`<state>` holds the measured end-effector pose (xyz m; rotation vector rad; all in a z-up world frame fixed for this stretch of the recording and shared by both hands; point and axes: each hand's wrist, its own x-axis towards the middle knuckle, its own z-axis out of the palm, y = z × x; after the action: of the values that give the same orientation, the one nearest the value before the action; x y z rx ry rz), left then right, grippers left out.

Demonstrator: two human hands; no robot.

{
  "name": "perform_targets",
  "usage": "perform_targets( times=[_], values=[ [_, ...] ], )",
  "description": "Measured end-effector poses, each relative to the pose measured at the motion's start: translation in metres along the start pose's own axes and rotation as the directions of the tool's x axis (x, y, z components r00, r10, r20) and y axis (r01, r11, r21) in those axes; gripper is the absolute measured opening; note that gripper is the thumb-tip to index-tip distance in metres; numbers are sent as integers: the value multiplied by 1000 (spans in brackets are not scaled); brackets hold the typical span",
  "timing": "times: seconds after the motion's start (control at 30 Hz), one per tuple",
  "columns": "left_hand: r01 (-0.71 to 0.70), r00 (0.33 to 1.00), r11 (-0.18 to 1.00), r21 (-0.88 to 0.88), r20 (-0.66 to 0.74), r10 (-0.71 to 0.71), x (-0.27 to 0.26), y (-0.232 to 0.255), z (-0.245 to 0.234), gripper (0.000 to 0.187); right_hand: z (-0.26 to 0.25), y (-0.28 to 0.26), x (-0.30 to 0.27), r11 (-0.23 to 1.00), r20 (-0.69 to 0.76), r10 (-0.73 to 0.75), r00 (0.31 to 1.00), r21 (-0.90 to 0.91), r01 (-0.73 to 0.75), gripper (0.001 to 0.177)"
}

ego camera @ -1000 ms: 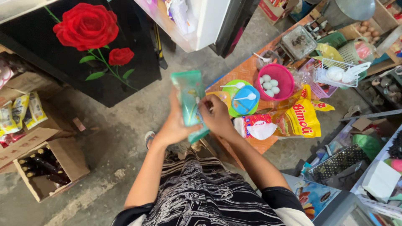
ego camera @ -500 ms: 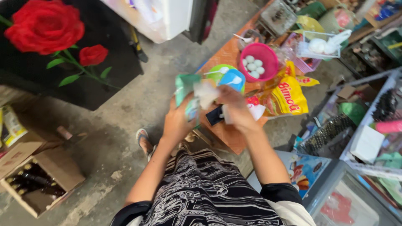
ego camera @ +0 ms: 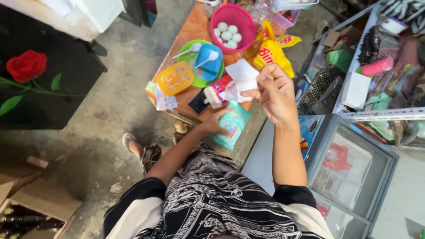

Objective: The person cleans the interior of a commercial freezer. They remove a white plastic vent cover, wipe it with a tissue, and then wipe the interior surfaces of the freezer compartment. Finally, they reinsert the vent cover into its slot.

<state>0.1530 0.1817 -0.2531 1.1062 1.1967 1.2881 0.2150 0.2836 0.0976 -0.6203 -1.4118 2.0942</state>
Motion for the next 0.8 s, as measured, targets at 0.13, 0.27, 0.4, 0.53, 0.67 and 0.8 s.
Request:
perform_targets(
  times=[0.13,0.27,0.4,0.53,0.67,0.8],
  values=[
    [-20,973,999,45,-229,30,20,40,-19,80,-9,5,-7,1000,-41,4,999,14,-4,3],
    [-232,913,903,-362,-401,74,5,121,-61,35,-4,23,6,998,-26,58,998,32,-57,2],
    [-404,742,881,-247,-651,157,-47,207,-84,18,43,66,32,994,109,26,994,-105,-14,19],
    [-329,356,943,59,-917,181,-106,248,-119,16,126,109,52,901,281,-21,959,-411,140,37],
    [-438,164,898,-47,-986,29,-176,269,-167,14,213,161,61,897,497,49,866,-403,180,31],
    [-26,-37,941,337,-941,336,-258,285,-214,11,281,209,75,947,621,179,763,-320,38,22]
  ],
)
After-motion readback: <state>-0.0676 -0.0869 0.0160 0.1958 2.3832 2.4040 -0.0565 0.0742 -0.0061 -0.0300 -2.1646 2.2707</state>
